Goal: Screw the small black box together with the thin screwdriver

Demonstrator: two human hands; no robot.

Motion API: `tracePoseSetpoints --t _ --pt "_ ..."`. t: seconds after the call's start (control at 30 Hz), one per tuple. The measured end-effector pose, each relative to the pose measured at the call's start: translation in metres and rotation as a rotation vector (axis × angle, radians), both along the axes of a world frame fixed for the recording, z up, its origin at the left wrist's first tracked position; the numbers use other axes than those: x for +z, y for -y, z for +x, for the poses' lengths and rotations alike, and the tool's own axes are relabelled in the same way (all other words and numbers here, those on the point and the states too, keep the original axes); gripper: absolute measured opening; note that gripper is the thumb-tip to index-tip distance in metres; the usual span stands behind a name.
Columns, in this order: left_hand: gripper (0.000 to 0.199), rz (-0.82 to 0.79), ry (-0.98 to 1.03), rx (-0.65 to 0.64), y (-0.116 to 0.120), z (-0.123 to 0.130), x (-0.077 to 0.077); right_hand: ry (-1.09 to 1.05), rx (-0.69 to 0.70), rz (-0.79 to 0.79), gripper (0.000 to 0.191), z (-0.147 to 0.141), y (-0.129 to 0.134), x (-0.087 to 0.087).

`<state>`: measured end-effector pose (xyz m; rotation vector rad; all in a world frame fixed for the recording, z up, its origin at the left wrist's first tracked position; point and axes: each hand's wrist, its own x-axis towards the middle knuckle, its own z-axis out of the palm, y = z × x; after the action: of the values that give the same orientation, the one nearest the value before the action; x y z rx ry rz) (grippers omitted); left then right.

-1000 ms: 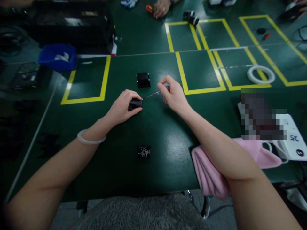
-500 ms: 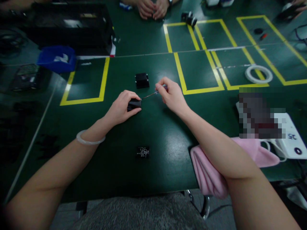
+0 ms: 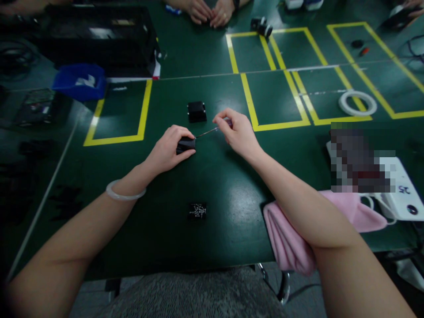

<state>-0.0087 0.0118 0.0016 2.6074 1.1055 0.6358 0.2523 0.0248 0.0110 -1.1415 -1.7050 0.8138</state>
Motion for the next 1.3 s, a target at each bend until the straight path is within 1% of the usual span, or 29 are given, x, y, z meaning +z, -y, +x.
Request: tracePoseSetpoints --t 0.07,0.1,0.2,0.3,0.37,0.5,0.63,0.8,0.9,0.97,1.17,1.23,1.3 --pt "0.031 -0.007 -0.007 0.005 -0.0001 -0.0001 -0.0001 -0.03 0.001 0.02 0.009 -0.0012 0.0017 0.0007" --pt "0.031 -0.009 -0.01 0.007 -0.0001 -0.0001 -0.0002 -0.041 0.002 0.029 0.01 -0.0018 0.0022 0.0006" --pt "0.032 0.0 -0.008 0.006 0.0 -0.0002 -0.0005 -0.045 0.007 0.032 0.017 -0.0022 0.0017 -0.0011" --pt "0.031 0.007 0.002 0.001 0.0 0.0001 -0.0007 -0.033 0.013 0.012 0.028 -0.0013 -0.0006 -0.0032" --pt "0.03 0.011 0.003 -0.001 -0.0002 0.0003 -0.0009 -0.025 0.018 0.003 0.032 -0.0011 -0.001 -0.0037" --pt "0.03 0.028 0.009 -0.007 -0.0006 0.0005 -0.0014 -0.055 0.02 0.027 0.023 -0.0023 0.0016 -0.0023" --pt "0.03 0.024 0.009 -0.008 -0.0005 0.0002 -0.001 -0.058 0.013 0.031 0.02 -0.003 0.0027 -0.0008" --pt "0.03 -0.009 -0.004 0.009 0.0006 0.0006 0.0007 -0.018 0.004 -0.029 0.027 -0.0016 0.0005 0.0004" --pt "0.03 -0.012 -0.001 0.008 0.0009 0.0008 0.0011 -0.049 0.006 -0.024 0.02 -0.0022 0.0012 0.0017" --pt "0.029 -0.012 0.005 0.007 0.0009 0.0008 0.0012 -0.081 0.005 -0.018 0.019 -0.0028 0.0021 0.0025" --pt "0.028 -0.032 0.0 0.012 0.0017 0.0014 0.0029 -0.053 -0.001 -0.055 0.031 -0.0015 0.0012 0.0023" --pt "0.028 -0.027 0.0 0.011 0.0018 0.0016 0.0031 -0.034 0.005 -0.055 0.03 -0.0008 0.0004 0.0016" --pt "0.028 -0.024 0.002 0.006 0.0016 0.0018 0.0028 -0.036 0.013 -0.041 0.024 -0.0006 -0.0001 0.0007"
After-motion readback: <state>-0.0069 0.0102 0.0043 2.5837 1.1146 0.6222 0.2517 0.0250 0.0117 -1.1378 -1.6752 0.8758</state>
